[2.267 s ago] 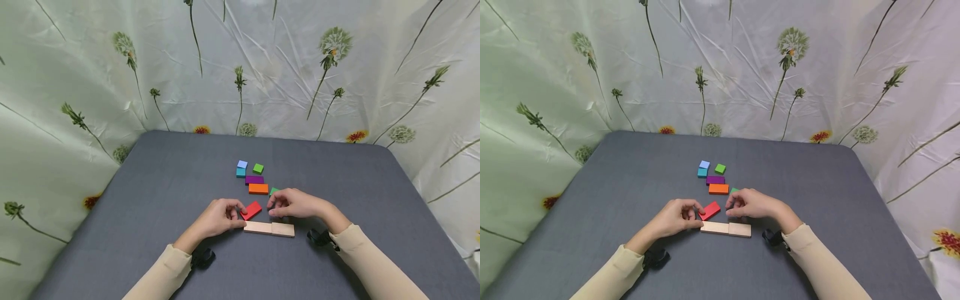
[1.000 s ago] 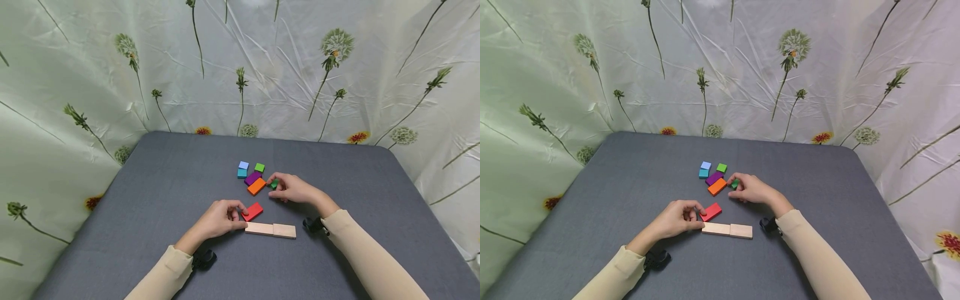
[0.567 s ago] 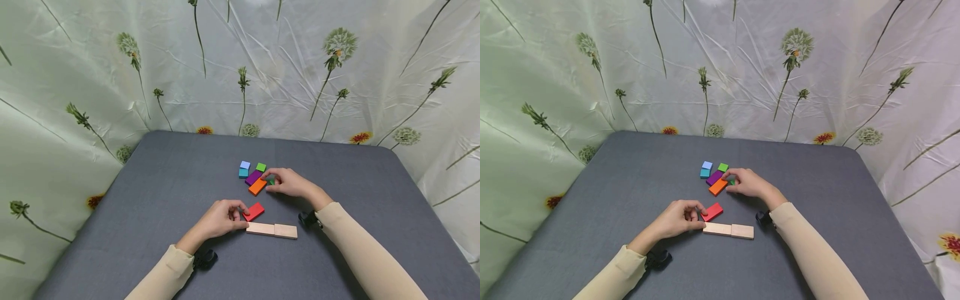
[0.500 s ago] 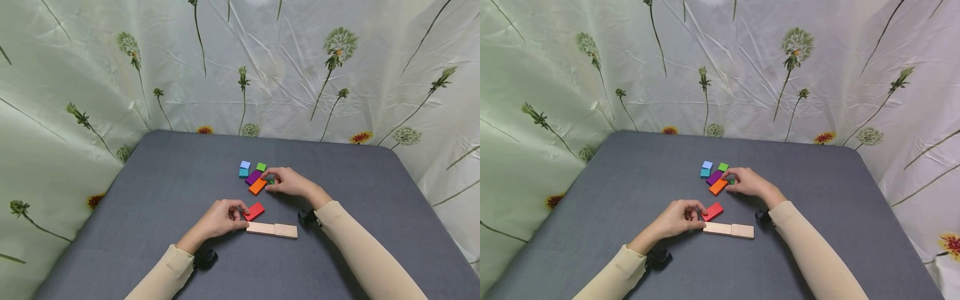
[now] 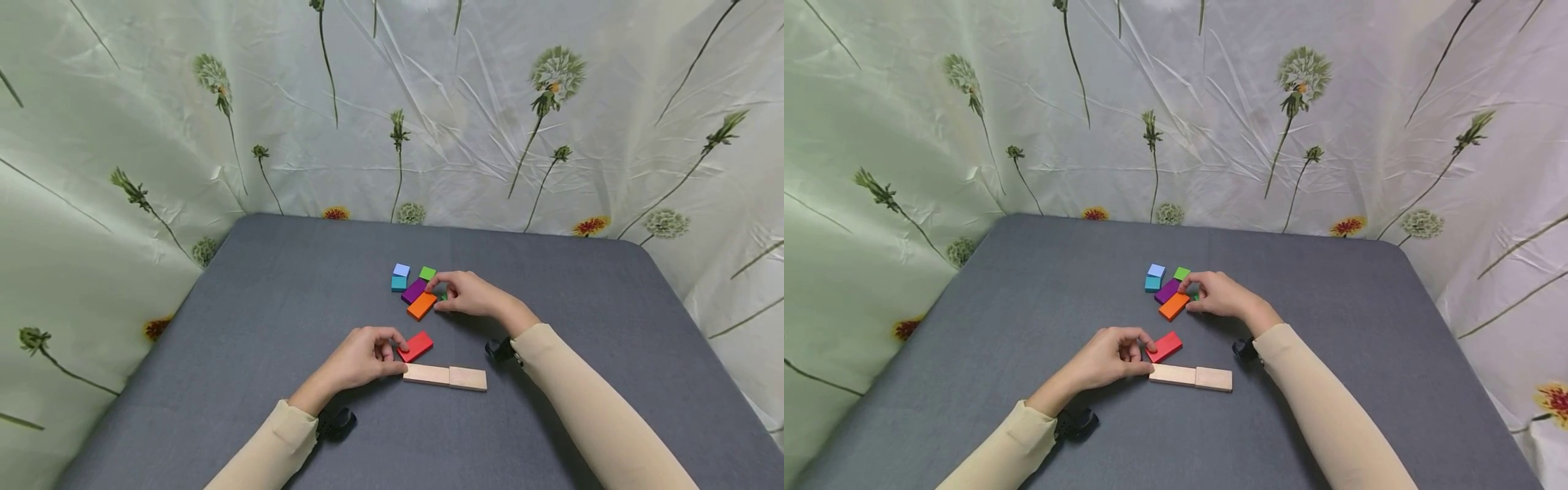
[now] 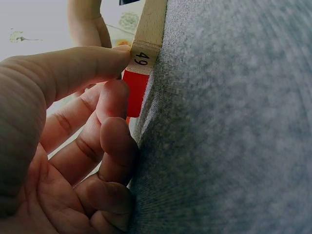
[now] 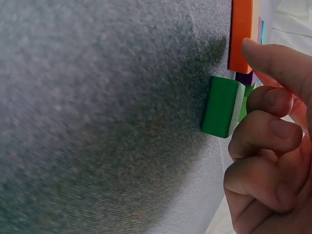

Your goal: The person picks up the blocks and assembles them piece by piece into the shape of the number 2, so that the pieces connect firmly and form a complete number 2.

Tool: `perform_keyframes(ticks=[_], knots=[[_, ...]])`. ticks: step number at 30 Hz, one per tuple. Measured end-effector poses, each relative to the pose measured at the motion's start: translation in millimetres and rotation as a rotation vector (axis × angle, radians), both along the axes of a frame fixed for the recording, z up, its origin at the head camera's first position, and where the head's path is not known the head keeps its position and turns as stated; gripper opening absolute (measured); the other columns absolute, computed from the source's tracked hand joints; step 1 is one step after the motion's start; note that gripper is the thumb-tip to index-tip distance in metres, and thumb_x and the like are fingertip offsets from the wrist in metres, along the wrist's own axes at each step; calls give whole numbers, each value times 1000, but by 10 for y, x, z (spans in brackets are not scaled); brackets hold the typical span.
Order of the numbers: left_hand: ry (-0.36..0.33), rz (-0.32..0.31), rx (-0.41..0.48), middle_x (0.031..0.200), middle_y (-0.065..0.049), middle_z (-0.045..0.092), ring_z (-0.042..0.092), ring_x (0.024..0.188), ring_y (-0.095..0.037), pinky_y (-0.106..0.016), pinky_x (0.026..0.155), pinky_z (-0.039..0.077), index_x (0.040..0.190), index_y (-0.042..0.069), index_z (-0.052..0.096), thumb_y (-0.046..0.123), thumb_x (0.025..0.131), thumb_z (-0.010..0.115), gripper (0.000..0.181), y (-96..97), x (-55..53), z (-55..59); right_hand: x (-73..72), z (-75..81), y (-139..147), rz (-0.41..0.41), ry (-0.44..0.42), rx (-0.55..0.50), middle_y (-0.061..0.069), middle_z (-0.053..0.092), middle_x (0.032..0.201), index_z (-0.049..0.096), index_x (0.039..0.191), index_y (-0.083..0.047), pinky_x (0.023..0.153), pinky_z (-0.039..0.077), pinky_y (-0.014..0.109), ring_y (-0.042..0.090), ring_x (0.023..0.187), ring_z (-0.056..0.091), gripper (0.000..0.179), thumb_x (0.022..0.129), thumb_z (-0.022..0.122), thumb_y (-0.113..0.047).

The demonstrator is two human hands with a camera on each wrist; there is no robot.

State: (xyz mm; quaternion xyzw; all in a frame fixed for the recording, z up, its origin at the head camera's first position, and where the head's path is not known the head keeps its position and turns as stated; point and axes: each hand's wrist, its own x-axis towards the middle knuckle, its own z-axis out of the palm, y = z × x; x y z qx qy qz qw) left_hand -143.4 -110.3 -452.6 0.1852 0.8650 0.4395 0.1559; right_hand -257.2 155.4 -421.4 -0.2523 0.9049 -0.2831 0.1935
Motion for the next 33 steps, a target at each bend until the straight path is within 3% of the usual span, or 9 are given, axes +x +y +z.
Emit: perform_keyframes(ticks=[10, 21, 29, 33], knots=[[1, -1, 16, 69, 8, 61, 49, 60, -7, -22, 56, 38, 105, 17, 76, 18, 89, 89, 20, -6, 11, -4, -52, 62, -66, 31, -20, 13, -1, 52, 69, 68, 133, -11, 63, 38, 29, 13, 61, 46, 35, 99, 78, -18], [-3, 4, 8, 69, 8, 60, 50, 62, -7, -22, 58, 39, 106, 17, 75, 17, 89, 88, 21, 0, 17, 27, -72, 50, -69, 43, -56, 31, -2, 53, 67, 67, 119, -13, 61, 37, 27, 12, 59, 47, 32, 93, 85, -19], [-2, 3, 5, 70, 8, 60, 50, 62, -8, -22, 58, 39, 106, 18, 76, 17, 89, 89, 21, -12, 16, 20, -38, 53, -91, 61, -43, 84, -4, 49, 64, 70, 130, -13, 62, 38, 28, 11, 58, 45, 37, 95, 83, -21], [3, 1, 4, 70, 8, 60, 50, 61, -8, -22, 58, 39, 106, 19, 76, 18, 89, 89, 21, -7, 14, 11, -23, 57, -101, 73, -36, 97, -4, 48, 64, 72, 128, -14, 60, 37, 27, 11, 57, 44, 36, 95, 83, -22]])
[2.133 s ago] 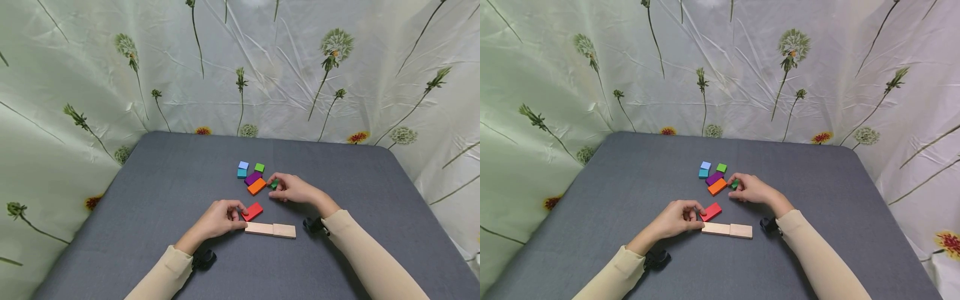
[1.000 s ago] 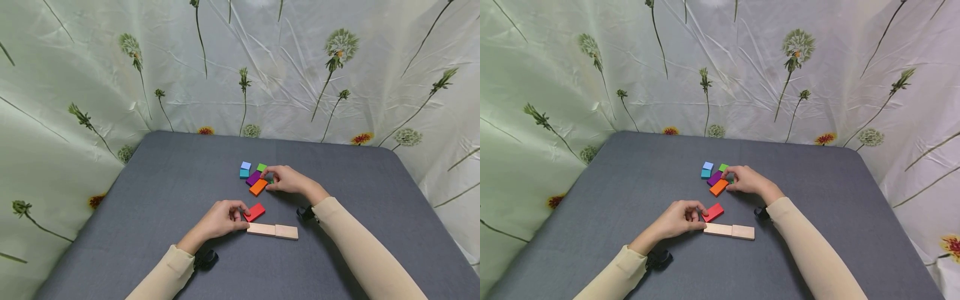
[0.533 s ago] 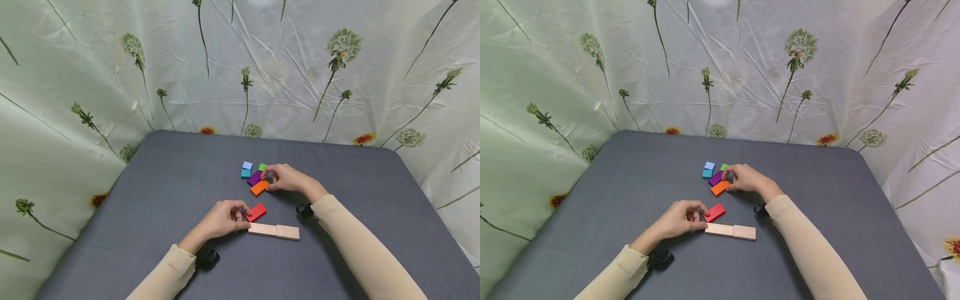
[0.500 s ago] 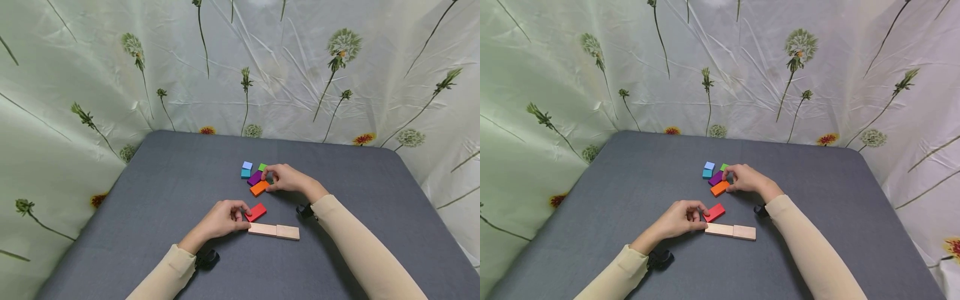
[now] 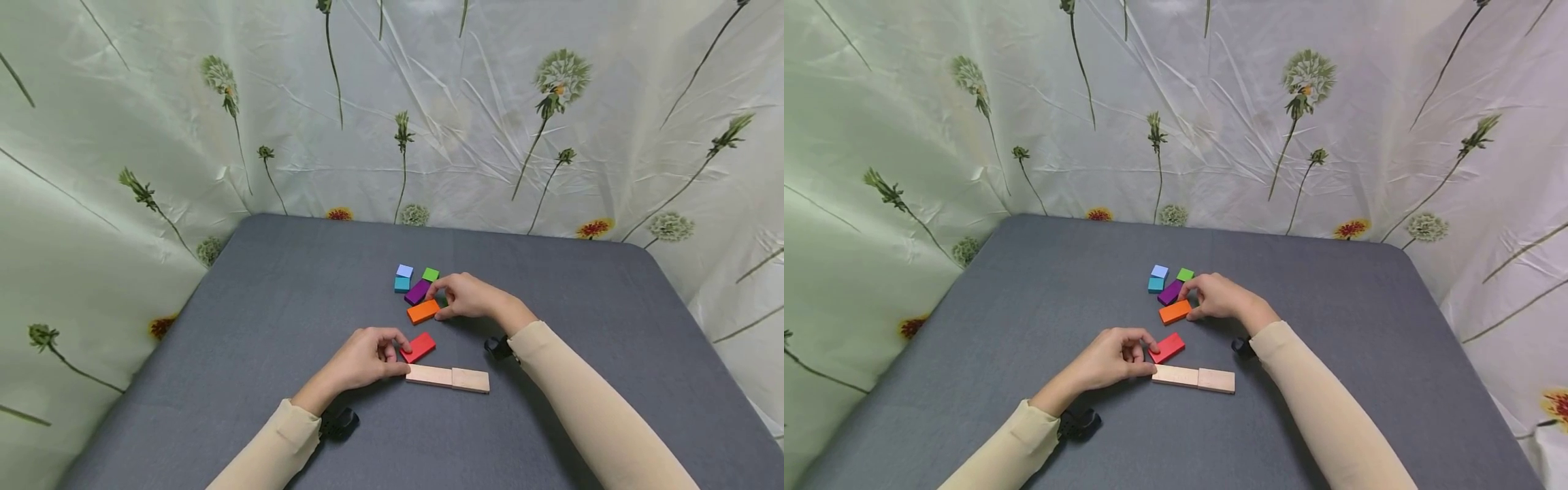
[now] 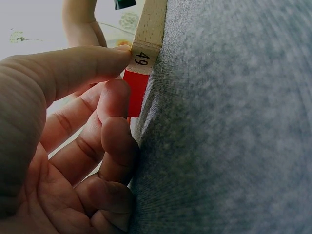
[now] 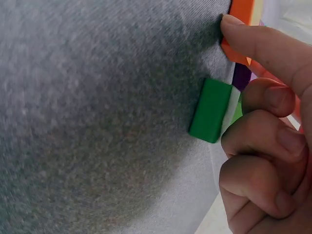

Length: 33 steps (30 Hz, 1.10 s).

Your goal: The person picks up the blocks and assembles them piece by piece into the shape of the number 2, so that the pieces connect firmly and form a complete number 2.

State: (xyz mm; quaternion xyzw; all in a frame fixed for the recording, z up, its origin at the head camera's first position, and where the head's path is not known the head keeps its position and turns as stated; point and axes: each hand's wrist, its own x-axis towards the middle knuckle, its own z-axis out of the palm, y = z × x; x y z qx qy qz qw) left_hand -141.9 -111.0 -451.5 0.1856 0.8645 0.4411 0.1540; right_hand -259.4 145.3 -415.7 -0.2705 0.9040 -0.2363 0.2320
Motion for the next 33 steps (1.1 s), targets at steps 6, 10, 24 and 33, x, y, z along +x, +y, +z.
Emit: perform_keyframes(ticks=[6, 10, 24, 33], knots=[[8, -3, 0, 70, 9, 60, 49, 60, -7, -21, 56, 38, 105, 19, 76, 19, 90, 88, 20, 9, -1, -13, 32, 10, 30, 14, 14, -15, -5, 46, 63, 73, 126, -11, 59, 35, 26, 10, 57, 42, 34, 96, 83, -22], [2, -4, 4, 70, 8, 61, 49, 59, -7, -21, 55, 38, 105, 20, 76, 18, 89, 89, 21, 11, -5, -18, 53, 0, 93, 16, 19, -33, -5, 45, 64, 74, 125, -11, 59, 33, 25, 10, 58, 41, 32, 96, 83, -22], [-9, 3, 4, 70, 8, 60, 49, 61, -8, -21, 55, 36, 106, 18, 76, 17, 89, 88, 21, -13, -3, -9, 115, 8, 281, 1, -1, -18, -5, 46, 67, 74, 126, -12, 62, 33, 25, 10, 61, 41, 33, 95, 83, -22], [8, -3, 17, 69, 8, 60, 49, 59, -6, -21, 55, 37, 105, 18, 76, 16, 89, 88, 21, -7, 2, -8, 133, -14, 376, -3, 20, -8, -6, 45, 67, 74, 125, -12, 62, 33, 25, 10, 62, 42, 32, 95, 83, -21]])
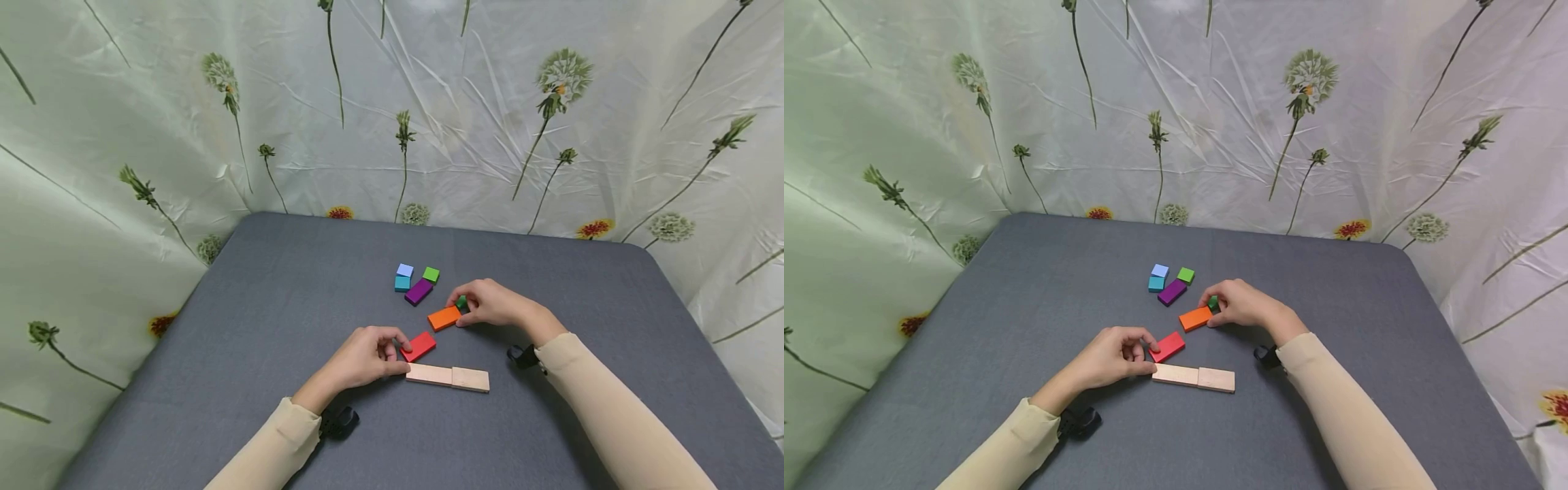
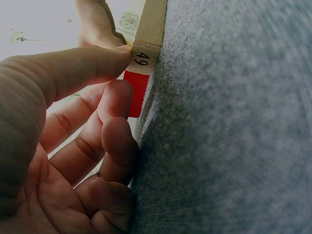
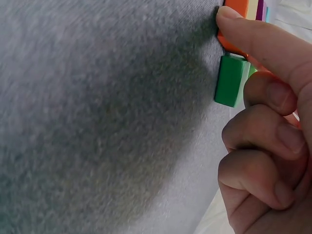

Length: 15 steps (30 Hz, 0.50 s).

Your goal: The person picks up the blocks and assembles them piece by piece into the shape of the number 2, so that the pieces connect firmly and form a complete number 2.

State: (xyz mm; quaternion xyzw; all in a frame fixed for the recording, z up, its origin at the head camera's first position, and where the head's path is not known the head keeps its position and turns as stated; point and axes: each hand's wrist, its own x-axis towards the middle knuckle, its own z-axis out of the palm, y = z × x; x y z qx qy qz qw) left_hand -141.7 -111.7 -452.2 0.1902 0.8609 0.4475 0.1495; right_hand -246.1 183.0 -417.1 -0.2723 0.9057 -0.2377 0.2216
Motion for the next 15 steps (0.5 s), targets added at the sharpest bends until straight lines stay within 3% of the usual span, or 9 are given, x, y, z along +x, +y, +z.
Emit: perform_keyframes(ticks=[15], knots=[[-6, 7, -3, 70, 8, 60, 48, 59, -7, -21, 55, 37, 106, 18, 76, 15, 89, 89, 21, -1, 2, -10, 51, 45, 100, 14, -19, -8, -6, 44, 68, 76, 124, -13, 61, 32, 24, 10, 62, 40, 31, 94, 84, -15]])
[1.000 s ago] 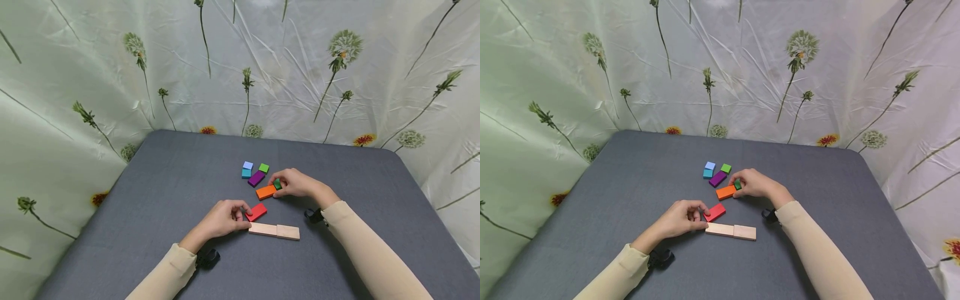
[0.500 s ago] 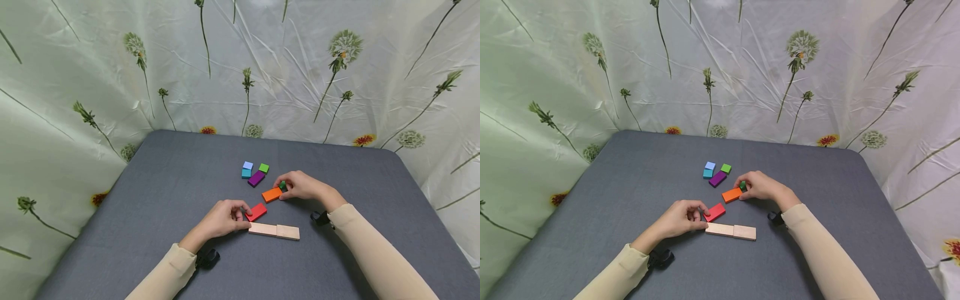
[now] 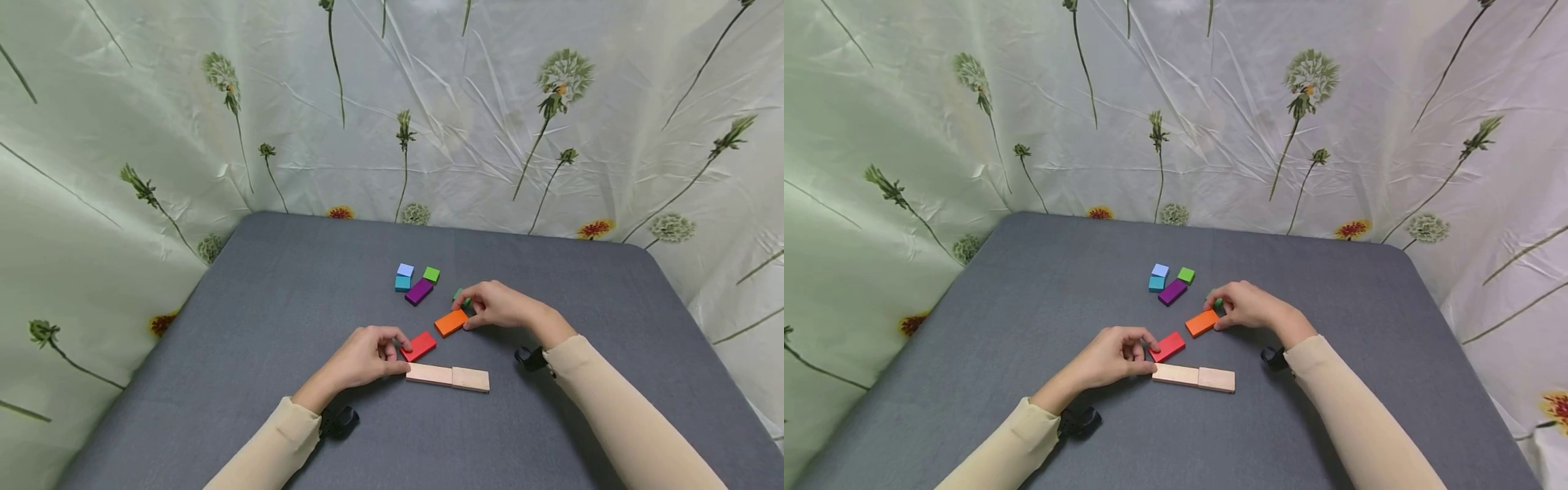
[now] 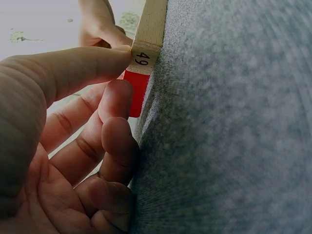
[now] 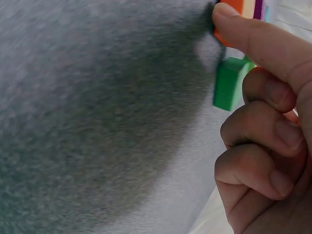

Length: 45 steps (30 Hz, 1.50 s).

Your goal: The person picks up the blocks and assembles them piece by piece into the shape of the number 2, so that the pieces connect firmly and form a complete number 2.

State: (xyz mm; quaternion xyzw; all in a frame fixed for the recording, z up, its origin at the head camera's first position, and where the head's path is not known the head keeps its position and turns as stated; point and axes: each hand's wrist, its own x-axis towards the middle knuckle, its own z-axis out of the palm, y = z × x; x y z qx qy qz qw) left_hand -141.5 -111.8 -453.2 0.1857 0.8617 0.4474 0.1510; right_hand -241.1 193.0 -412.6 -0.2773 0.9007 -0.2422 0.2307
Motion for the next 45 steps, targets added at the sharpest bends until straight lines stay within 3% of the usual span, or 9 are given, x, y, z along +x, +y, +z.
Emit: perform_keyframes(ticks=[24, 45], knots=[[-6, -1, -2, 70, 8, 60, 48, 59, -7, -21, 54, 37, 106, 19, 76, 15, 89, 89, 22, 3, 0, -8, 44, -32, -120, 51, -8, -7, -8, 44, 67, 76, 125, -12, 60, 31, 22, 7, 61, 41, 32, 94, 84, -16], [-4, 4, -5, 69, 8, 60, 48, 59, -8, -21, 54, 37, 106, 18, 76, 15, 89, 89, 22, 1, -4, 2, 47, -14, -166, 35, -34, 8, -8, 44, 67, 76, 123, -14, 60, 29, 22, 7, 62, 40, 31, 93, 85, -15]])
